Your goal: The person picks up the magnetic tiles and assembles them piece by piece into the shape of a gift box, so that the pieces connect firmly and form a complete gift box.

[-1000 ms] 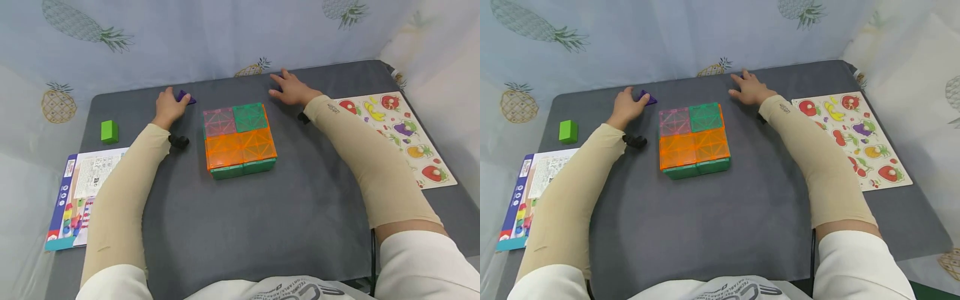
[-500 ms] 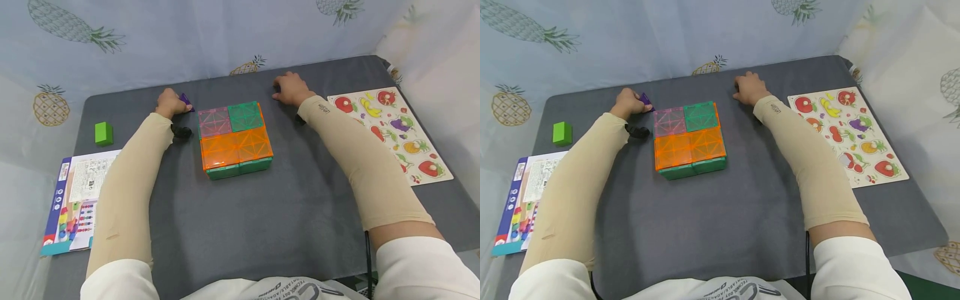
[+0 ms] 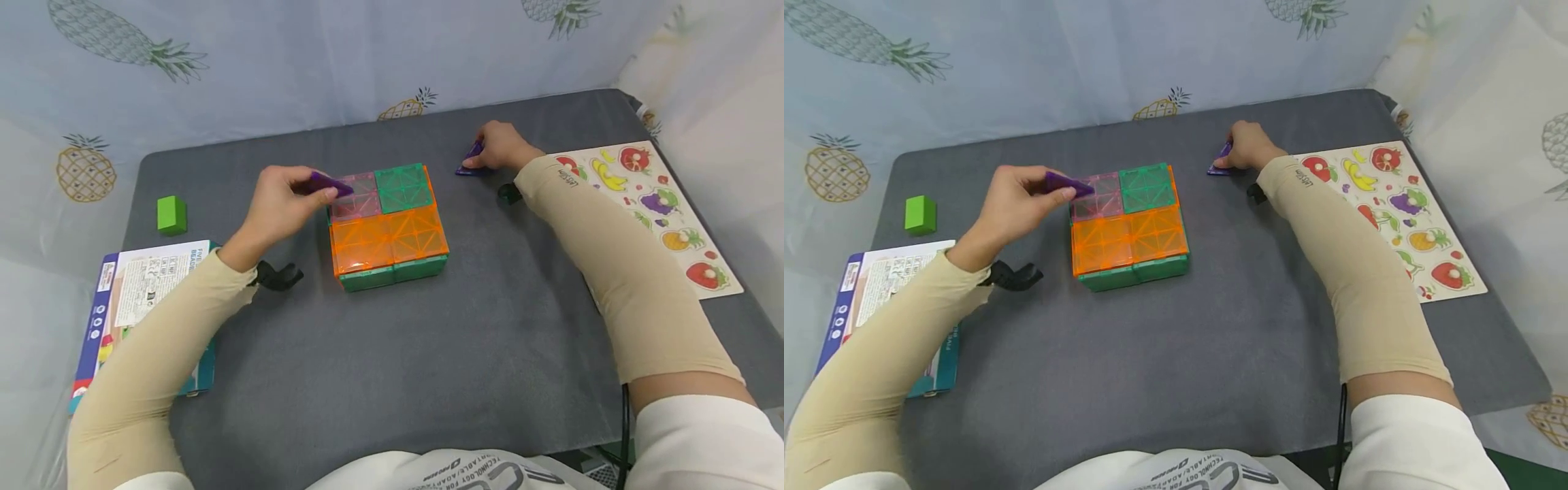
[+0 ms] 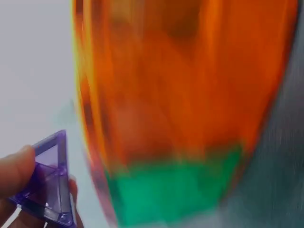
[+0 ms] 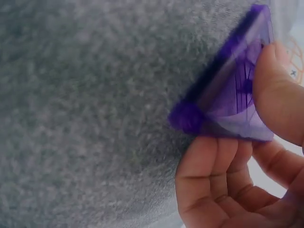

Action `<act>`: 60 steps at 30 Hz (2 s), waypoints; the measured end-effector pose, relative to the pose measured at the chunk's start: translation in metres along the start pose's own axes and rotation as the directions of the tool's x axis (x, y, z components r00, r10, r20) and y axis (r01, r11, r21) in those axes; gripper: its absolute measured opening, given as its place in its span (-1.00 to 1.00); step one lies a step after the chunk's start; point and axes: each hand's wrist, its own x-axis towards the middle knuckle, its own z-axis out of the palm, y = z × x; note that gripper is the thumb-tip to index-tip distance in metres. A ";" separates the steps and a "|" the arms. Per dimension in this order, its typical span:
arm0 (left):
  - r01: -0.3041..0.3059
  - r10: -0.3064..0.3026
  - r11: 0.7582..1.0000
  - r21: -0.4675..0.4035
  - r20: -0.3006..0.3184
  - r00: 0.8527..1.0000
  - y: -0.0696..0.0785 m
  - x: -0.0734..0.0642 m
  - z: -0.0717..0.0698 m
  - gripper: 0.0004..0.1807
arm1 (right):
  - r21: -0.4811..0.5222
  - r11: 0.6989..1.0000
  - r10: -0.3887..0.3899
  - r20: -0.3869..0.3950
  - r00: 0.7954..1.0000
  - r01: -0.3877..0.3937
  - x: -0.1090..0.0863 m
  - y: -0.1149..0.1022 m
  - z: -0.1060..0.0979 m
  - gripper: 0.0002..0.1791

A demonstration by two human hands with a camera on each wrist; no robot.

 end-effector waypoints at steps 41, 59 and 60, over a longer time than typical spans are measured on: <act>0.045 -0.057 0.995 0.091 0.132 0.990 0.011 -0.041 0.023 0.00 | -0.075 0.835 -0.550 -0.095 0.830 0.545 -0.126 -0.100 0.039 -0.13; 0.176 -0.149 0.982 -0.071 0.287 0.946 -0.011 -0.062 0.057 0.20 | 0.217 0.906 -0.387 0.075 0.919 0.363 -0.115 -0.074 0.069 0.41; 0.177 -0.150 0.982 -0.071 0.286 0.947 -0.012 -0.058 0.057 0.19 | 0.222 0.908 -0.381 0.086 0.921 0.355 -0.112 -0.074 0.066 0.39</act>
